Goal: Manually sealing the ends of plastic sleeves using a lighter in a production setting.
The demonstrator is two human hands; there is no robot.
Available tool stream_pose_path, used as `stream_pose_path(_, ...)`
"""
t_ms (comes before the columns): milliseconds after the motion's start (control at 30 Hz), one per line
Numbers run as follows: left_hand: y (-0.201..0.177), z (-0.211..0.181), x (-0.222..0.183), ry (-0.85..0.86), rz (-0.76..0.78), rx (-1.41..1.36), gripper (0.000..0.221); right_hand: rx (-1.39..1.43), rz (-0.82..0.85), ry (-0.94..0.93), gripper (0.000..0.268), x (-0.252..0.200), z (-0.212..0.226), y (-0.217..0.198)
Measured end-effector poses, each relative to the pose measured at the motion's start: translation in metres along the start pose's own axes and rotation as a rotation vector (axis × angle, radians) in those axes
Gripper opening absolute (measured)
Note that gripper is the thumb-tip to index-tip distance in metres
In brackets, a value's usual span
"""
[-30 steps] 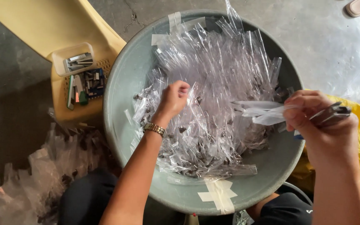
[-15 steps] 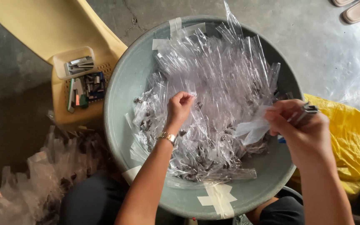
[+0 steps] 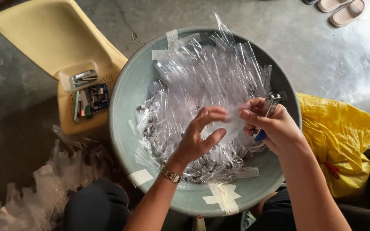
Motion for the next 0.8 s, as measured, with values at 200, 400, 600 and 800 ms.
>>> stream_pose_path(200, 0.04, -0.015, 0.008, -0.26, 0.078, -0.234, 0.035, -0.195, -0.031, -0.108, 0.016, 0.006, -0.003, -0.006)
stream_pose_path(400, 0.027, -0.048, 0.014, -0.297, 0.139, -0.251, 0.041, -0.107, -0.074, -0.116, 0.02, -0.002, 0.017, 0.022)
stream_pose_path(600, 0.029, -0.04, 0.006, -0.348, 0.109, -0.297, 0.047, -0.025, -0.026, -0.111, 0.02, 0.009, -0.002, 0.009)
stream_pose_path(800, 0.035, -0.024, 0.002, -0.381, 0.072, -0.173, 0.045, 0.302, -0.324, -0.103, 0.044, 0.027, -0.023, 0.01)
Point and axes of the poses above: each hand's wrist, its own x-axis towards the middle knuckle, its own y-axis out of the palm, z = x × y, the point moved 2 cm from there along x, towards the middle knuckle, and after that the axes turned 8 degrees about z, right-handed, at the moved point
